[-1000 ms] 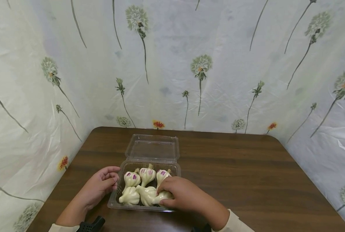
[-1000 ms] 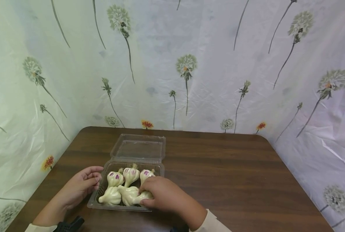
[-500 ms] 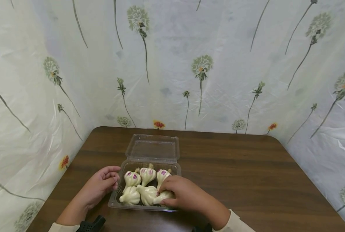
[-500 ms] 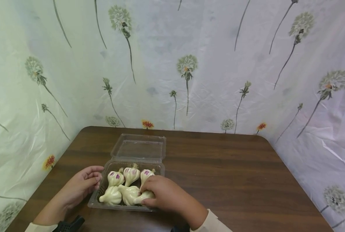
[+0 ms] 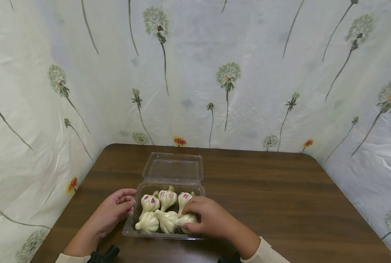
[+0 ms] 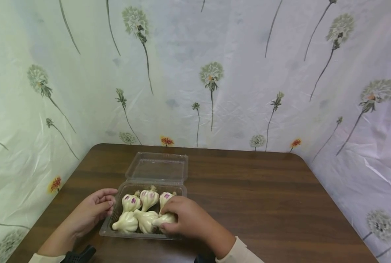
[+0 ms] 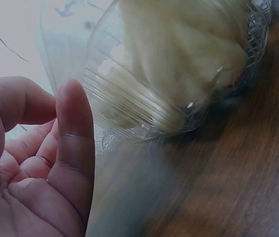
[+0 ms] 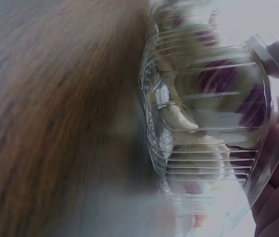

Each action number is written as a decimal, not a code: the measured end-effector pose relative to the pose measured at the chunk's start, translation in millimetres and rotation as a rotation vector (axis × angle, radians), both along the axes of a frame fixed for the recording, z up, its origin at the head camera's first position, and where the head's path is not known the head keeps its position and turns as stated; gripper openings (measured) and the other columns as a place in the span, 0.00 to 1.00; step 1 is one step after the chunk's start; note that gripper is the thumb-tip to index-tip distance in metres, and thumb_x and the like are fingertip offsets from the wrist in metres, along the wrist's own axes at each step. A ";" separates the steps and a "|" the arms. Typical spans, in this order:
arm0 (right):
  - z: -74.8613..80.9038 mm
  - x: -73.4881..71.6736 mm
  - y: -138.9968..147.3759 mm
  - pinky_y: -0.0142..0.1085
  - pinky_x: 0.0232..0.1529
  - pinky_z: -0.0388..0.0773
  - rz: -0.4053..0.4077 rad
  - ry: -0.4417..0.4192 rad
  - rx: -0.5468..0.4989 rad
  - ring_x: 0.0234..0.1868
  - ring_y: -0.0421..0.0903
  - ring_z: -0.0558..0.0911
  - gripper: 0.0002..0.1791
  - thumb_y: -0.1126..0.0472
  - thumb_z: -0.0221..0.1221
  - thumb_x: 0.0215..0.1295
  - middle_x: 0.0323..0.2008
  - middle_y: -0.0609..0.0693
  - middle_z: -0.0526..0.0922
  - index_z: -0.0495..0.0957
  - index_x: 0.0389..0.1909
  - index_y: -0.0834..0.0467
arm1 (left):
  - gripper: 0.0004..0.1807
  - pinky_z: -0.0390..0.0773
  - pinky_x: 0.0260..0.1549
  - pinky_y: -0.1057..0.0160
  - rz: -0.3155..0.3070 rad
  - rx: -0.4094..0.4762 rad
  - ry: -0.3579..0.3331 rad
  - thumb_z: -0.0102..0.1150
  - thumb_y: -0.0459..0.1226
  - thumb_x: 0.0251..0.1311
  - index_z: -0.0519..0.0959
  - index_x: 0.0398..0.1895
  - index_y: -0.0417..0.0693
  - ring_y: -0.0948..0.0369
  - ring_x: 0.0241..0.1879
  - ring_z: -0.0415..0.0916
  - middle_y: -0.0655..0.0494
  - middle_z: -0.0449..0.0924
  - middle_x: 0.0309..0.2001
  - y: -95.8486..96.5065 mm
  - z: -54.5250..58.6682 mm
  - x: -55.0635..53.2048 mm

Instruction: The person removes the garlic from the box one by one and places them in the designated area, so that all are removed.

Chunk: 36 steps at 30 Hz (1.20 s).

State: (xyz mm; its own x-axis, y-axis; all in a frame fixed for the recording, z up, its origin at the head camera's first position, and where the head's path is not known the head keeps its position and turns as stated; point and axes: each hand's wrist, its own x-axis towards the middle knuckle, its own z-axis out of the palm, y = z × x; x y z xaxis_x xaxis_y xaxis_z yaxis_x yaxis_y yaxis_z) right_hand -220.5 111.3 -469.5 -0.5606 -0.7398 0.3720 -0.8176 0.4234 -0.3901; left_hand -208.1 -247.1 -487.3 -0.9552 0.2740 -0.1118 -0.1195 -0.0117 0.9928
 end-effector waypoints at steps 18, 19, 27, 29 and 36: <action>-1.2 -2.8 5.6 0.35 0.51 0.83 -0.017 -0.077 -0.233 0.49 0.38 0.83 0.13 0.57 0.75 0.59 0.45 0.39 0.86 0.86 0.44 0.49 | 0.26 0.84 0.41 0.68 0.013 -0.007 0.000 0.51 0.29 0.77 0.59 0.72 0.28 0.65 0.38 0.78 0.56 0.76 0.43 0.1 -1.0 -1.1; -1.5 -3.1 5.9 0.35 0.51 0.83 -0.020 -0.068 -0.243 0.49 0.39 0.83 0.13 0.58 0.75 0.58 0.45 0.40 0.86 0.86 0.44 0.49 | 0.26 0.84 0.41 0.68 0.012 -0.005 -0.001 0.51 0.29 0.77 0.59 0.72 0.28 0.65 0.38 0.78 0.56 0.76 0.43 0.0 -1.4 -1.1; -0.4 -3.8 7.9 0.37 0.53 0.84 -0.052 -0.018 -0.331 0.50 0.43 0.85 0.14 0.60 0.76 0.57 0.46 0.44 0.87 0.86 0.44 0.50 | 0.27 0.85 0.41 0.68 0.011 0.012 -0.001 0.54 0.30 0.76 0.60 0.72 0.29 0.65 0.38 0.78 0.57 0.76 0.43 -0.6 -3.7 -1.9; -0.1 -4.6 8.2 0.37 0.51 0.84 -0.063 -0.029 -0.358 0.49 0.43 0.85 0.15 0.61 0.76 0.56 0.46 0.44 0.87 0.87 0.44 0.50 | 0.27 0.85 0.41 0.68 0.012 0.013 -0.002 0.54 0.30 0.76 0.60 0.72 0.29 0.65 0.38 0.78 0.57 0.76 0.43 -0.4 -3.7 -1.9; -0.3 -8.0 11.7 0.39 0.45 0.84 -0.119 -0.041 -0.425 0.48 0.41 0.84 0.14 0.61 0.75 0.58 0.45 0.43 0.87 0.87 0.44 0.48 | 0.26 0.85 0.41 0.68 0.019 0.010 -0.001 0.53 0.29 0.76 0.60 0.72 0.28 0.65 0.38 0.78 0.57 0.76 0.43 0.5 -3.1 -1.8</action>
State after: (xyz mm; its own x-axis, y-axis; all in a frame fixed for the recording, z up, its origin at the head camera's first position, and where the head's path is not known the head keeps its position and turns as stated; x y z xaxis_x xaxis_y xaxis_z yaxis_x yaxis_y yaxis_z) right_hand -228.5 123.0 -469.8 -0.6533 -0.4551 0.6050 -0.7531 0.3085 -0.5811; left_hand -209.9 -246.6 -490.5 -0.9601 0.2573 -0.1099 -0.1201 -0.0242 0.9925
